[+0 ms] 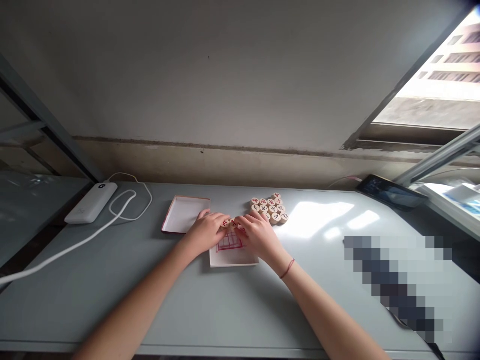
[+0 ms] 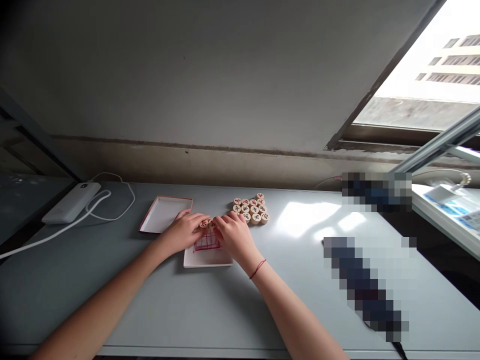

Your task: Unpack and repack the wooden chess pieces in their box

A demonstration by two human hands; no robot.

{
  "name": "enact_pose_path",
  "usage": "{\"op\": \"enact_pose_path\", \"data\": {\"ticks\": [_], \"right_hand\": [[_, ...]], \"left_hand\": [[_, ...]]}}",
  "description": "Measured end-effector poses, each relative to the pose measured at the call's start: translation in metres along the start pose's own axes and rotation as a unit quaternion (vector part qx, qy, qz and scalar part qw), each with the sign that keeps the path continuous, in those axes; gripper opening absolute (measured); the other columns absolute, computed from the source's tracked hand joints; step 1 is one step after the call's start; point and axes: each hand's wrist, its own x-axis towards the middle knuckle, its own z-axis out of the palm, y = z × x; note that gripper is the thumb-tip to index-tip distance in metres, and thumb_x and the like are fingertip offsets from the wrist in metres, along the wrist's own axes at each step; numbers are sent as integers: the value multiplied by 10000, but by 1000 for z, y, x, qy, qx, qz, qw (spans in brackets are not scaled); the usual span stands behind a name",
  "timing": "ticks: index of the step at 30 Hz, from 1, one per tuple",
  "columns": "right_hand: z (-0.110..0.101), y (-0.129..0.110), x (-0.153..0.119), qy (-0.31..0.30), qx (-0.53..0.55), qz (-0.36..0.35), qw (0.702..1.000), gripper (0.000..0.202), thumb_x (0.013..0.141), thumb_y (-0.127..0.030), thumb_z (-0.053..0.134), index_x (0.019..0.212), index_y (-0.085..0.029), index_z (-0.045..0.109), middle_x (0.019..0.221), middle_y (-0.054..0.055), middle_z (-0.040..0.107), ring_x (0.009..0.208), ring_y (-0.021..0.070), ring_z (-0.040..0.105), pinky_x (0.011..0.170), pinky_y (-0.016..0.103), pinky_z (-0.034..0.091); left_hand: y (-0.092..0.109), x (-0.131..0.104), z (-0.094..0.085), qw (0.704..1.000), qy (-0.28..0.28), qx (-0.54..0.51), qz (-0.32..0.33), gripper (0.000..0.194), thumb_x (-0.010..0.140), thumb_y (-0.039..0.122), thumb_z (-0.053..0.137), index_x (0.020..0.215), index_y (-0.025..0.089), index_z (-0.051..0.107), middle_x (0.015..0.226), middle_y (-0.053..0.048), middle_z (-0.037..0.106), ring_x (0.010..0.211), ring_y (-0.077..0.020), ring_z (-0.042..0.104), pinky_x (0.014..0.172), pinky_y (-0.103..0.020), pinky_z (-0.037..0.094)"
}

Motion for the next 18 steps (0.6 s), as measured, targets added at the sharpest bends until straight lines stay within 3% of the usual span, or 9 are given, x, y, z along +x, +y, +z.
{"op": "enact_pose_path", "data": {"ticks": [7,9,12,15,18], "right_hand": [[-12,8,4,34,91,29,995,121,885,-290,547,932,-216,631,856,60,683,825,213,575,753,316,403],[-20,25,10,54,107,77,990,149,882,-299,524,930,-204,629,890,62,684,817,201,588,745,301,418],[-29,60,25,64,39,213,974,194,868,-296,492,941,-190,637,959,84,673,820,202,602,693,278,418],[-31,95,43,13,-35,325,945,302,859,-329,473,1056,-166,632,1000,128,666,889,243,617,673,289,422],[-29,118,59,-87,-59,380,919,308,827,-345,505,1000,-148,667,927,150,679,853,270,641,618,294,428]], "left_hand": [[5,3,-3,1000,-5,8,-13,229,919,280,497,1126,233,583,1110,-49,689,1033,-184,626,1074,-448,304],[6,3,-4,1000,-13,11,-20,221,915,275,512,1116,224,589,1121,-53,686,1031,-186,629,1073,-447,304],[4,4,-3,1000,-17,11,-21,231,902,259,533,1120,218,595,1154,-58,676,1056,-190,622,1074,-441,303],[2,3,-3,1000,-13,4,-15,265,892,283,541,1146,224,589,1172,-61,670,1066,-193,618,1074,-443,303],[1,2,-2,1000,-14,-3,-8,300,894,315,530,1176,225,580,1185,-67,664,1083,-196,609,1071,-439,309]]}}
